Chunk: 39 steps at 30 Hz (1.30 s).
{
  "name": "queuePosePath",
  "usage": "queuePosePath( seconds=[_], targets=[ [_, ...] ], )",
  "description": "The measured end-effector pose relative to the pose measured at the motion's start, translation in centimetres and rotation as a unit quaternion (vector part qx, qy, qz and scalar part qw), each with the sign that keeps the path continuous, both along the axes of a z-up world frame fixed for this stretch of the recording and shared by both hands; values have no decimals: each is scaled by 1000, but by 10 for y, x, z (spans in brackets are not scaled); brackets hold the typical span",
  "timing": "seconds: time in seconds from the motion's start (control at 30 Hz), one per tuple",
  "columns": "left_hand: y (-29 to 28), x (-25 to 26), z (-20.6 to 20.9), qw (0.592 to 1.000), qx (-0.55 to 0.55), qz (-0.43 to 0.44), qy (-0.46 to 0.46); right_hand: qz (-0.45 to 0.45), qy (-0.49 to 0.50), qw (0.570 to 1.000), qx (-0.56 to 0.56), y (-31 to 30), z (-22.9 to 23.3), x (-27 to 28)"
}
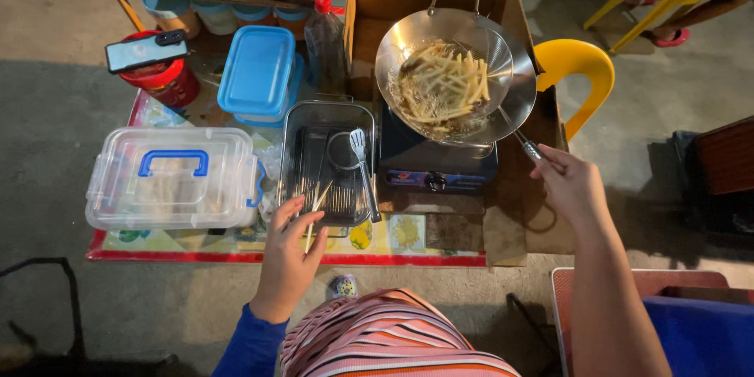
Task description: The person slices a block of cheese into thin strips on a yellow cutting board and places them into a container. Then the person moves to a portable stove and uses a strainer and tongs to stir and lift fries frying in a wok of hot oil.
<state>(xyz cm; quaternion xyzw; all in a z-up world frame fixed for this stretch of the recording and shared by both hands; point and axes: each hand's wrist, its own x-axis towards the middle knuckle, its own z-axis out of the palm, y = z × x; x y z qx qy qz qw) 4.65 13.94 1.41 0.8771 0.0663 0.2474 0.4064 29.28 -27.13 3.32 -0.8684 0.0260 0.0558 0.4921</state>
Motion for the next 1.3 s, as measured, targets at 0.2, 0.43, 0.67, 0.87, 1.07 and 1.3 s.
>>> queuePosePath(
  seconds=[0.2,0.43,0.67,0.87,1.07,1.3],
  targets=[
    [5,4,3,1000,-6,-4,1,13,-94,984,-150,6,20,-17],
    [1,-2,-5,1000,0,9,-19,68,-250,920,-294,19,51,-23],
    [-10,-26,-12,999,6,50,-13,82,-290,894,-331,24,48,16],
    [-26,-53,-15,995,14,97,-15,115,-277,905,-302,32,37,50],
    [-41,-68,-17,992,-1,124,-5,209,-254,896,-297,35,43,45],
    [-57,-61,-12,994,-17,104,13,235,-238,861,-383,4,72,10]
  ],
)
